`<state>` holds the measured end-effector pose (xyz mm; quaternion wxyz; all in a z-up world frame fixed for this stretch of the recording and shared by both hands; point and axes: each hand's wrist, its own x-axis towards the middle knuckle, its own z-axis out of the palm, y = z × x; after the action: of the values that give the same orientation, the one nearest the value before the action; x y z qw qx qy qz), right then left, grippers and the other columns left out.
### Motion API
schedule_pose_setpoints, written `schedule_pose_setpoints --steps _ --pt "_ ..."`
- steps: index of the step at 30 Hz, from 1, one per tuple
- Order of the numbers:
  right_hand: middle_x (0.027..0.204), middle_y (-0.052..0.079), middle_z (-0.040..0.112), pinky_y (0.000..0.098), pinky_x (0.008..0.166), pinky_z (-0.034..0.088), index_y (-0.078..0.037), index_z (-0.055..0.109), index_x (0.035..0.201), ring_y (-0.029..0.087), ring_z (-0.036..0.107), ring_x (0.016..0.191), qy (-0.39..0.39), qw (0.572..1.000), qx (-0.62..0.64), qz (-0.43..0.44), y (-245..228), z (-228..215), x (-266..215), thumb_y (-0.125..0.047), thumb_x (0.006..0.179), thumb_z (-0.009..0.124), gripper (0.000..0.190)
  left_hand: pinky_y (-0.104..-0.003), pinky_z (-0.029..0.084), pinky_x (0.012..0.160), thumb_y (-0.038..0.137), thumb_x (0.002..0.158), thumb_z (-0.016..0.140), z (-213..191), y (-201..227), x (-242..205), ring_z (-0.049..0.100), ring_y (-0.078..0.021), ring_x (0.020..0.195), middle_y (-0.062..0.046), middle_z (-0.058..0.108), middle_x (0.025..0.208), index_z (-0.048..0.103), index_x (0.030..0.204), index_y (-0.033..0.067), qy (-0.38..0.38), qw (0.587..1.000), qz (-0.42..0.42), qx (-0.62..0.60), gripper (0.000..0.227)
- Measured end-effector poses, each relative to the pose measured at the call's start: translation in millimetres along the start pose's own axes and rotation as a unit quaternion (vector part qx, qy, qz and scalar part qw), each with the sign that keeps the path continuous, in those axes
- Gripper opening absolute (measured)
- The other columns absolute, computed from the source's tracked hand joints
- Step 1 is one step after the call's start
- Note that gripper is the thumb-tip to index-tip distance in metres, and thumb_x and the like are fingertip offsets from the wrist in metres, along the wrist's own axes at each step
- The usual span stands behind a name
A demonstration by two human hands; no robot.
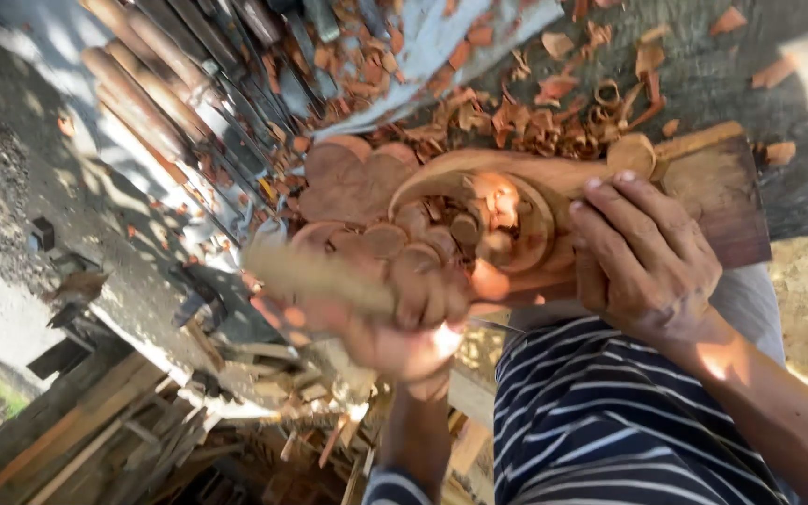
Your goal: Carving decorative floral and scroll patterns into a piece of wood using a wood carving chisel and a wooden mallet.
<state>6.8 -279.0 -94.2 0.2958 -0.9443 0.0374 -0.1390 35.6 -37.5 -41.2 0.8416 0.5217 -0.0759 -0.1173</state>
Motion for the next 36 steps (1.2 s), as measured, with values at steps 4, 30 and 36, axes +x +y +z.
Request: schedule_pose_setpoints --steps 4,30,36 --pt "0.129 0.011 0.073 0.0405 0.108 0.056 -0.003 0.078 0.118 0.031 0.067 0.126 -0.001 1.0 0.019 0.017 7 13 -23 -0.007 0.1 0.072 0.019 -0.036 0.049 0.052 0.055 0.106 0.056 -9 4 6 0.052 -0.0176 0.062 -0.01 0.059 0.081 0.058 0.126 0.0068 -0.018 0.996 -0.049 -0.073 0.052" --pt "0.16 0.028 0.031 0.0679 0.111 0.029 -0.013 0.061 0.144 0.038 0.024 0.146 -0.149 0.987 0.05 0.014 -66 17 -23 -0.045 0.099 0.067 0.056 -0.042 0.056 0.073 0.053 0.1 0.07 -59 43 -78 0.063 -0.0216 0.078 -0.013 0.062 0.089 0.055 0.118 -0.0022 0.181 0.979 -0.086 0.036 0.06" --pt "0.152 0.009 0.052 0.0683 0.124 0.027 -0.025 0.066 0.128 0.032 0.036 0.153 -0.214 0.964 0.146 -0.06 -84 -3 -79 -0.046 0.097 0.064 0.037 -0.052 0.051 0.106 0.048 0.1 0.073 -24 48 -79 0.071 -0.0297 0.107 -0.018 0.073 0.105 0.056 0.122 0.0 0.135 0.979 -0.118 0.097 0.056"
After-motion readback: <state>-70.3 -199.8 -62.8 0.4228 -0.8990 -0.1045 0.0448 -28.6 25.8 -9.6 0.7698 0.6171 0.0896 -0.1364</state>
